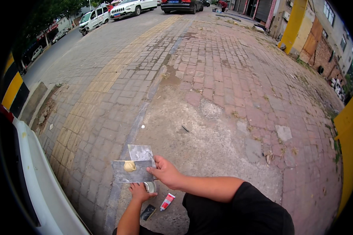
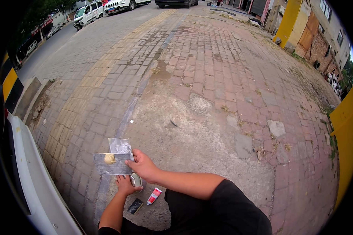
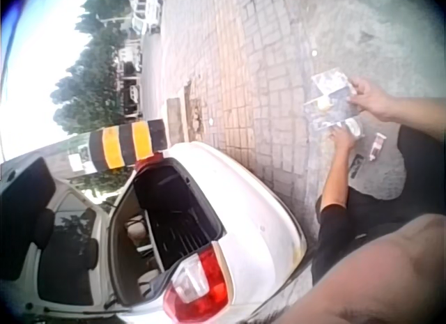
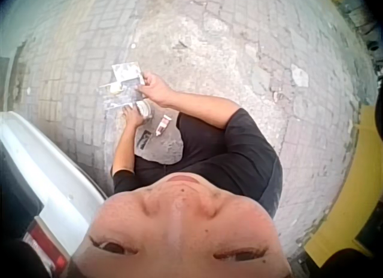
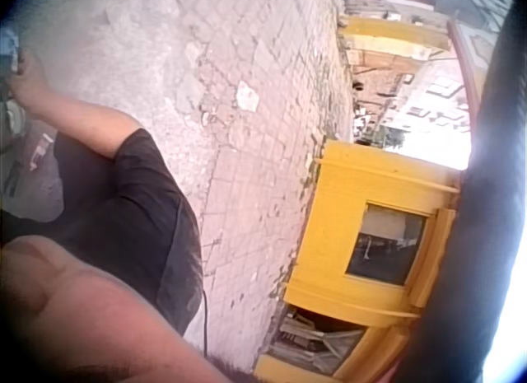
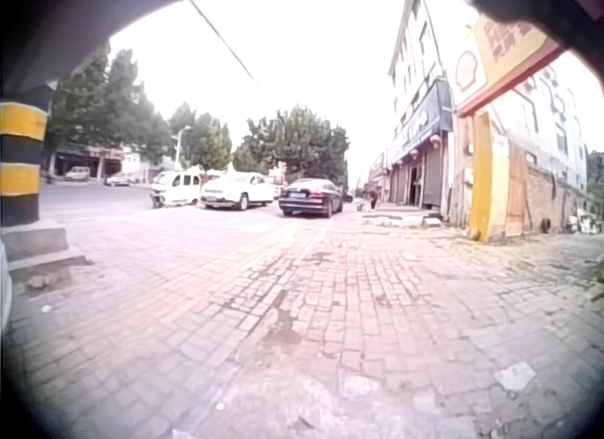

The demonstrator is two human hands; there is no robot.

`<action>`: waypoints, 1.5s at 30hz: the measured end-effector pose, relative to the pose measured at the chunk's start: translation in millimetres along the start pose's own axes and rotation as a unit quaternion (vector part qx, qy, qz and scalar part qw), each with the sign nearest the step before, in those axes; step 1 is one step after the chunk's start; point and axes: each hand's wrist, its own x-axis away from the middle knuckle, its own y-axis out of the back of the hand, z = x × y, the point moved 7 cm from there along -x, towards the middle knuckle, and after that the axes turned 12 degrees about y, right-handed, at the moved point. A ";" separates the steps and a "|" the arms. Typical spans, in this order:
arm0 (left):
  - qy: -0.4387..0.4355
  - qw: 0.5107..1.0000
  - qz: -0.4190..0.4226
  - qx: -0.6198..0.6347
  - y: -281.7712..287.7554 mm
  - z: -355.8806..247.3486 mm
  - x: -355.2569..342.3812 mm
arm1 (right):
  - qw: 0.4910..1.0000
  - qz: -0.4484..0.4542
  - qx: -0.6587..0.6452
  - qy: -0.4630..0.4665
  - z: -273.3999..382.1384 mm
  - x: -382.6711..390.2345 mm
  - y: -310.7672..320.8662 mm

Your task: The person mixes a beige filler compound with a hardener on a metal mixing board using a putty knife. After thoroughly blending the materials, the person applies the mixture to a damaged area on the rear bumper of a white car.

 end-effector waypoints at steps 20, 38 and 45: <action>-0.003 0.984 -0.077 0.161 25.3 -19.1 -1.9 | 1.000 0.007 0.003 -0.003 -12.3 -2.7 -4.6; 0.011 0.971 -0.137 0.197 20.4 -32.0 -1.3 | 1.000 -0.004 0.001 0.007 -19.4 -8.4 1.1; -0.027 0.981 -0.174 0.080 -26.0 -22.9 -5.0 | 1.000 -0.001 0.027 -0.013 -19.3 -8.4 -2.1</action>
